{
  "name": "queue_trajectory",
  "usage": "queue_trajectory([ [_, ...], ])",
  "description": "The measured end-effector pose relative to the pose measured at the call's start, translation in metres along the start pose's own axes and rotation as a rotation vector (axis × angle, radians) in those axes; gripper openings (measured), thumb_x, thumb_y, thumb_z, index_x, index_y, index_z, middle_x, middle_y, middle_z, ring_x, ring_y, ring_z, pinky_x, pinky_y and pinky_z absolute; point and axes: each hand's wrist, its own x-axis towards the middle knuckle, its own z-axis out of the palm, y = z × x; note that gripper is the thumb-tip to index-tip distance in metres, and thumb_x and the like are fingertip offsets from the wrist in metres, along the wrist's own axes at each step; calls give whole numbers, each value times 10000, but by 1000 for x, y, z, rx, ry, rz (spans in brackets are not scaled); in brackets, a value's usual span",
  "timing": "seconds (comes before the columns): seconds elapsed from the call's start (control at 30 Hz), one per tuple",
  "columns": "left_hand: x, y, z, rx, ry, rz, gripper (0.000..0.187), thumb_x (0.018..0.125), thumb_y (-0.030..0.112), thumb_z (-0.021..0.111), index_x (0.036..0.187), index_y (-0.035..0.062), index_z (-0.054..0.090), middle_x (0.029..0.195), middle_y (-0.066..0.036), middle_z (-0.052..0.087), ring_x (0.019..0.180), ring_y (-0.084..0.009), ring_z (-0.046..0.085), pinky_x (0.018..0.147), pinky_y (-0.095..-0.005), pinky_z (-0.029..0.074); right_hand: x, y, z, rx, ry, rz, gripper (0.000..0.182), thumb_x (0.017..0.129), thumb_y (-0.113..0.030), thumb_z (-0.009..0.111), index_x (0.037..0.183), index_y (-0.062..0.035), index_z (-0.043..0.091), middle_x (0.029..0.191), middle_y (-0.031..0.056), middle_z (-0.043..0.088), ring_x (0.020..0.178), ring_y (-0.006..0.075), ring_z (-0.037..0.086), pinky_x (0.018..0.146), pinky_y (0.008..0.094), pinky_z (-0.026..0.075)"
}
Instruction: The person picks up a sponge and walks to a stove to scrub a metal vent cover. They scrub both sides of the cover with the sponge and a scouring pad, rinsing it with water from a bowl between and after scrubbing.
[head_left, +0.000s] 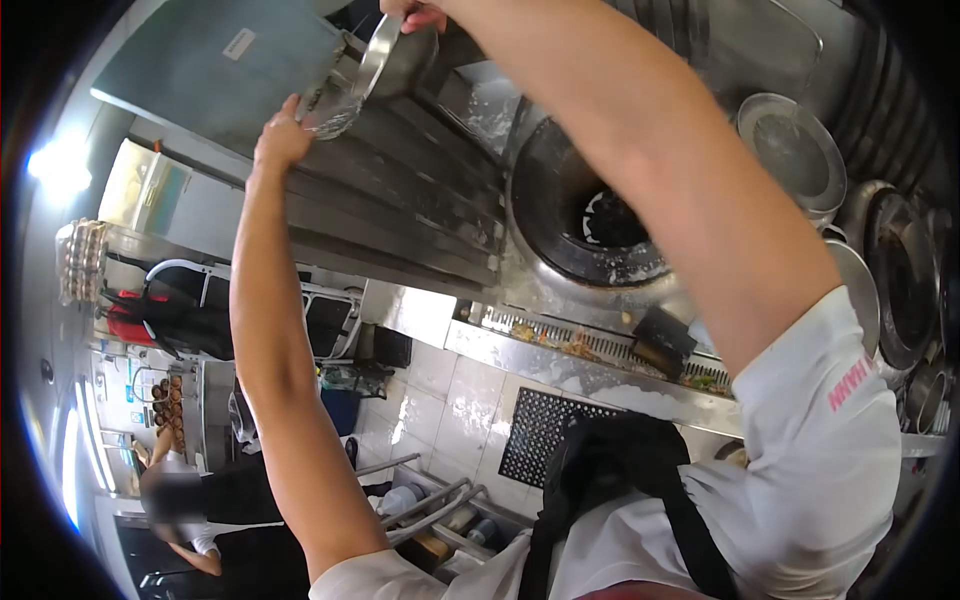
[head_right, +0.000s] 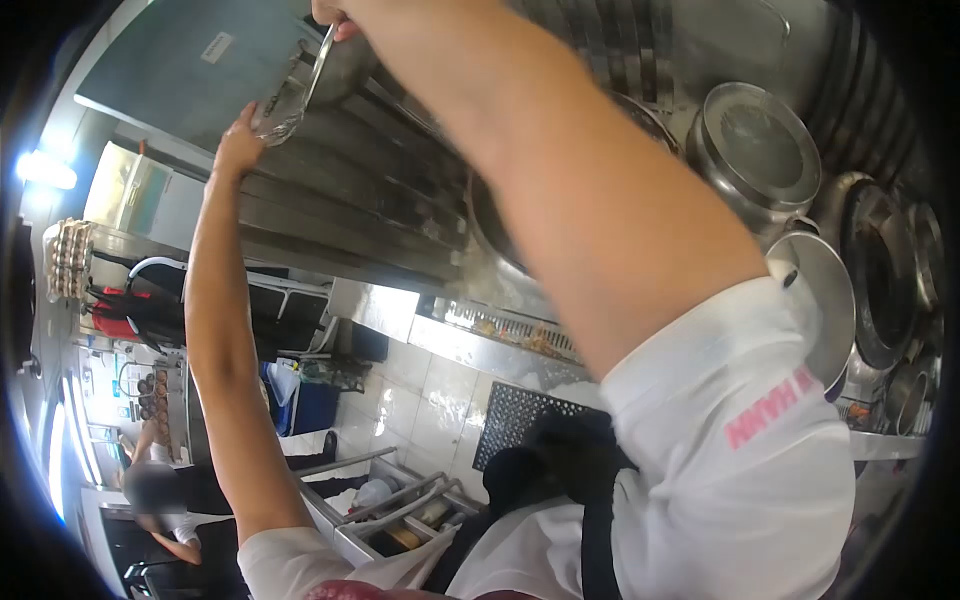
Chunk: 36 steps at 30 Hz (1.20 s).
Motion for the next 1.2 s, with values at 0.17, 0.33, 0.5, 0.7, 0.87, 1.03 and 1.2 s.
queue_trajectory([
  [0.17, 11, 18, -20, 38, -49, -195, 677, 887, 546, 581, 1343, 45, 567, 1294, -247, 598, 1246, -407, 542, 1034, -470, 433, -122, 119, -80, -331, 202, 108, 289, 835, -153, 559, 974, 97, 604, 1000, 302, 648, 847, 380, 691, 713, 454, 558],
  [0.33, -38, 17, -24, 136, -53, -457, 973, 790, 836, 485, 1223, -19, 649, 1271, -266, 610, 1241, -415, 549, 1015, -486, 446, -326, 324, -154, -754, 459, 500, 291, 828, -152, 554, 961, 101, 603, 978, 307, 654, 830, 381, 697, 697, 449, 557],
  [0.5, -53, 56, -32, 220, -12, -455, 934, 834, 817, 439, 1171, -21, 678, 1197, -274, 644, 1194, -436, 573, 1011, -488, 438, -504, 459, -128, -920, 779, 839, 431, 960, -343, 347, 1215, -23, 481, 1135, 304, 611, 1022, 445, 618, 828, 484, 522],
  [0.7, -44, 33, -38, 24, 19, -486, 817, 902, 707, 458, 1157, -39, 675, 1111, -250, 686, 1123, -410, 615, 960, -462, 449, -576, 527, -35, -784, 747, 990, 567, 967, -414, 401, 1408, -66, 326, 1300, 257, 553, 1129, 430, 578, 882, 457, 495],
  [0.87, -63, -7, -44, -415, -23, -293, 523, 970, 417, 586, 1199, -49, 648, 1039, -91, 697, 1003, -139, 594, 913, -276, 440, -618, 552, -26, 250, 1050, 1143, 432, 903, -138, 531, 1305, -79, 382, 1128, 155, 621, 813, 270, 662, 481, 339, 560],
  [1.03, -117, -39, -58, -486, -120, -237, 549, 952, 436, 634, 1229, -38, 618, 1024, -68, 669, 974, -124, 576, 884, -262, 440, -633, 479, -40, 438, 835, 1065, 587, 897, -115, 514, 1448, -76, 318, 1165, 118, 593, 682, 177, 599, 466, 279, 523],
  [1.2, -152, -32, -86, -475, -353, -294, 541, 919, 327, 708, 1312, -3, 535, 1034, -52, 657, 910, -111, 569, 769, -256, 455, -572, 366, -11, 517, 694, 852, 704, 895, -113, 517, 1536, -53, 231, 1171, 105, 590, 645, 123, 567, 435, 246, 471],
])
